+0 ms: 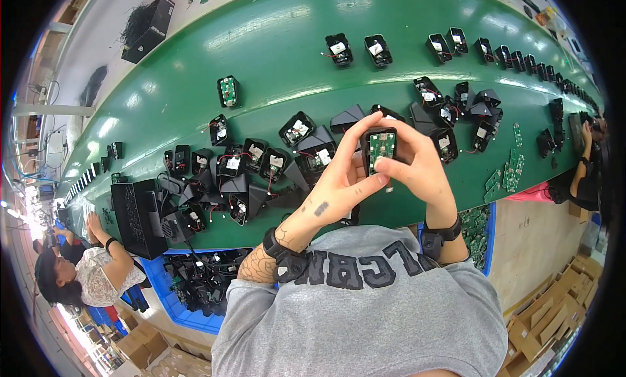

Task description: Assembling small electronic circuit boards into black plastic housings on a production line.

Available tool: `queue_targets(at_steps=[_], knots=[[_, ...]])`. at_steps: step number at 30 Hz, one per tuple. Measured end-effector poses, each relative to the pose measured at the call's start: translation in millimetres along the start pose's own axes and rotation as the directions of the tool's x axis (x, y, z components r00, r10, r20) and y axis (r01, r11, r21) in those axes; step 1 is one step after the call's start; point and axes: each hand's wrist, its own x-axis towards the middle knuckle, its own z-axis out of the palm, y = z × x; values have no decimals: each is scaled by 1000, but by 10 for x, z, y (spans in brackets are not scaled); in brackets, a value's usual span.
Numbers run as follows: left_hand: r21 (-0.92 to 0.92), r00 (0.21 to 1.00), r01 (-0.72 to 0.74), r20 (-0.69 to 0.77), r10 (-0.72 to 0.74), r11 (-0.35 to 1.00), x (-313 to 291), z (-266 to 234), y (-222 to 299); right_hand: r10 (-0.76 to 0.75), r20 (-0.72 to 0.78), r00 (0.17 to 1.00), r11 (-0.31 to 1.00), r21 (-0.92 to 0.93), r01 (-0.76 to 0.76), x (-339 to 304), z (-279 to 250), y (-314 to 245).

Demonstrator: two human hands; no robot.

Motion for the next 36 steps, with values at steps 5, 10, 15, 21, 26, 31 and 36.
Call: queue_targets(at_steps=[5,10,15,21,26,31,36], knots=[[48,996,92,-16,-91,995,-3,41,34,70,-16,997,994,82,-68,18,-3,38],[82,993,118,0,-119,990,2,7,-9,67,-10,998,987,148,-64,45,-11,101],[67,999,53,-12,-53,996,12,31,-53,124,24,992,950,286,-126,39,-8,63],[117,997,81,-16,-80,990,13,37,-54,59,-31,998,979,198,-51,75,30,128],[214,997,45,-65,-31,976,12,40,-83,97,-35,995,976,201,-88,80,44,111],[207,995,4,-97,16,978,13,-24,-160,-5,16,1000,984,176,2,203,52,139],[-316,985,-30,-169,-25,948,97,-68,-77,-586,11,810,717,-459,525,245,-231,76]])
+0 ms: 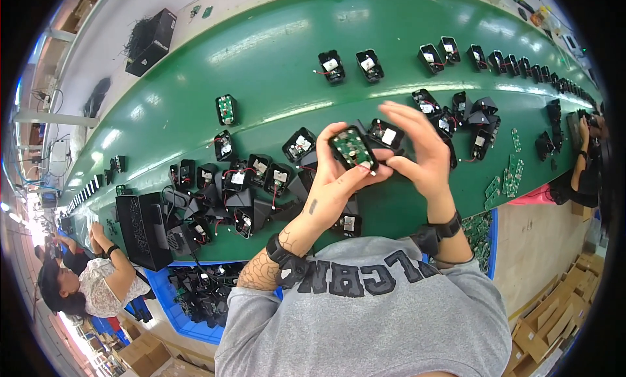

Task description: Assembling small electronic circuit boards into black plastic housings on a production line.

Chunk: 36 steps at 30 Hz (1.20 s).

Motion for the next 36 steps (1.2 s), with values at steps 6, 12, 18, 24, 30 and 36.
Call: queue_targets(at_steps=[6,12,18,24,30,36], knots=[[3,999,10,43,-10,1000,54,96,-102,-77,-50,996,989,-127,70,-258,151,-40],[5,998,65,-19,-65,998,87,200,-151,71,-139,988,991,119,-55,-235,136,-39],[21,999,10,-32,-9,1000,79,327,-218,52,-262,964,977,215,6,-282,138,-5],[64,980,200,-3,-201,978,108,219,-143,38,-139,990,966,257,-2,-275,-12,-59],[154,997,52,45,-59,987,127,268,-40,-68,-55,996,984,162,76,-255,-181,-164],[432,987,-129,-34,159,893,97,387,49,3,70,998,982,-188,10,-149,-309,-296]])
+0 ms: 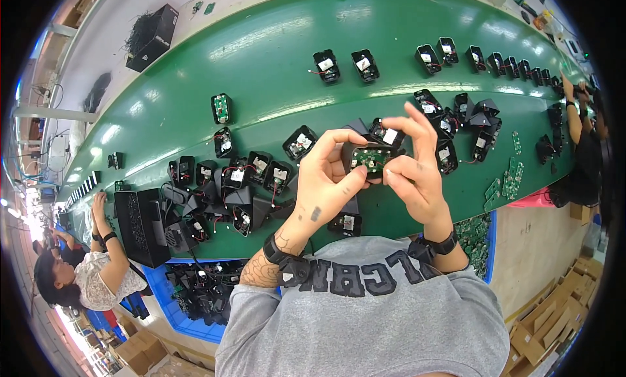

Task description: Assembling small electronic circuit boards into black plastic housings on a production line.

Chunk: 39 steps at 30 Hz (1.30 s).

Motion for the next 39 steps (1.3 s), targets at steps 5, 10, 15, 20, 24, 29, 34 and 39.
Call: queue_targets(at_steps=[5,10,15,20,24,29,34,39], knots=[[218,996,-69,-47,81,973,-17,32,4,-60,46,997,985,-159,67,95,-46,-53],[361,988,-123,-42,148,924,-16,52,6,-33,136,990,982,-181,57,130,-90,-71],[440,979,-179,-9,204,880,-8,78,21,-38,164,986,988,-144,62,126,-140,-41],[466,976,-196,4,220,863,-6,101,3,-25,179,984,994,-104,44,113,-162,-14],[461,974,-205,10,226,863,1,123,-22,-12,186,982,994,-101,32,108,-181,-34],[461,975,-203,14,222,864,-15,144,-58,13,201,980,993,-120,11,102,-203,-58],[486,972,-222,42,231,845,-20,196,-49,25,220,975,999,-48,-15,111,-252,-83],[594,950,-291,83,302,750,-16,233,-30,73,232,970,996,-61,-61,99,-261,-109]])
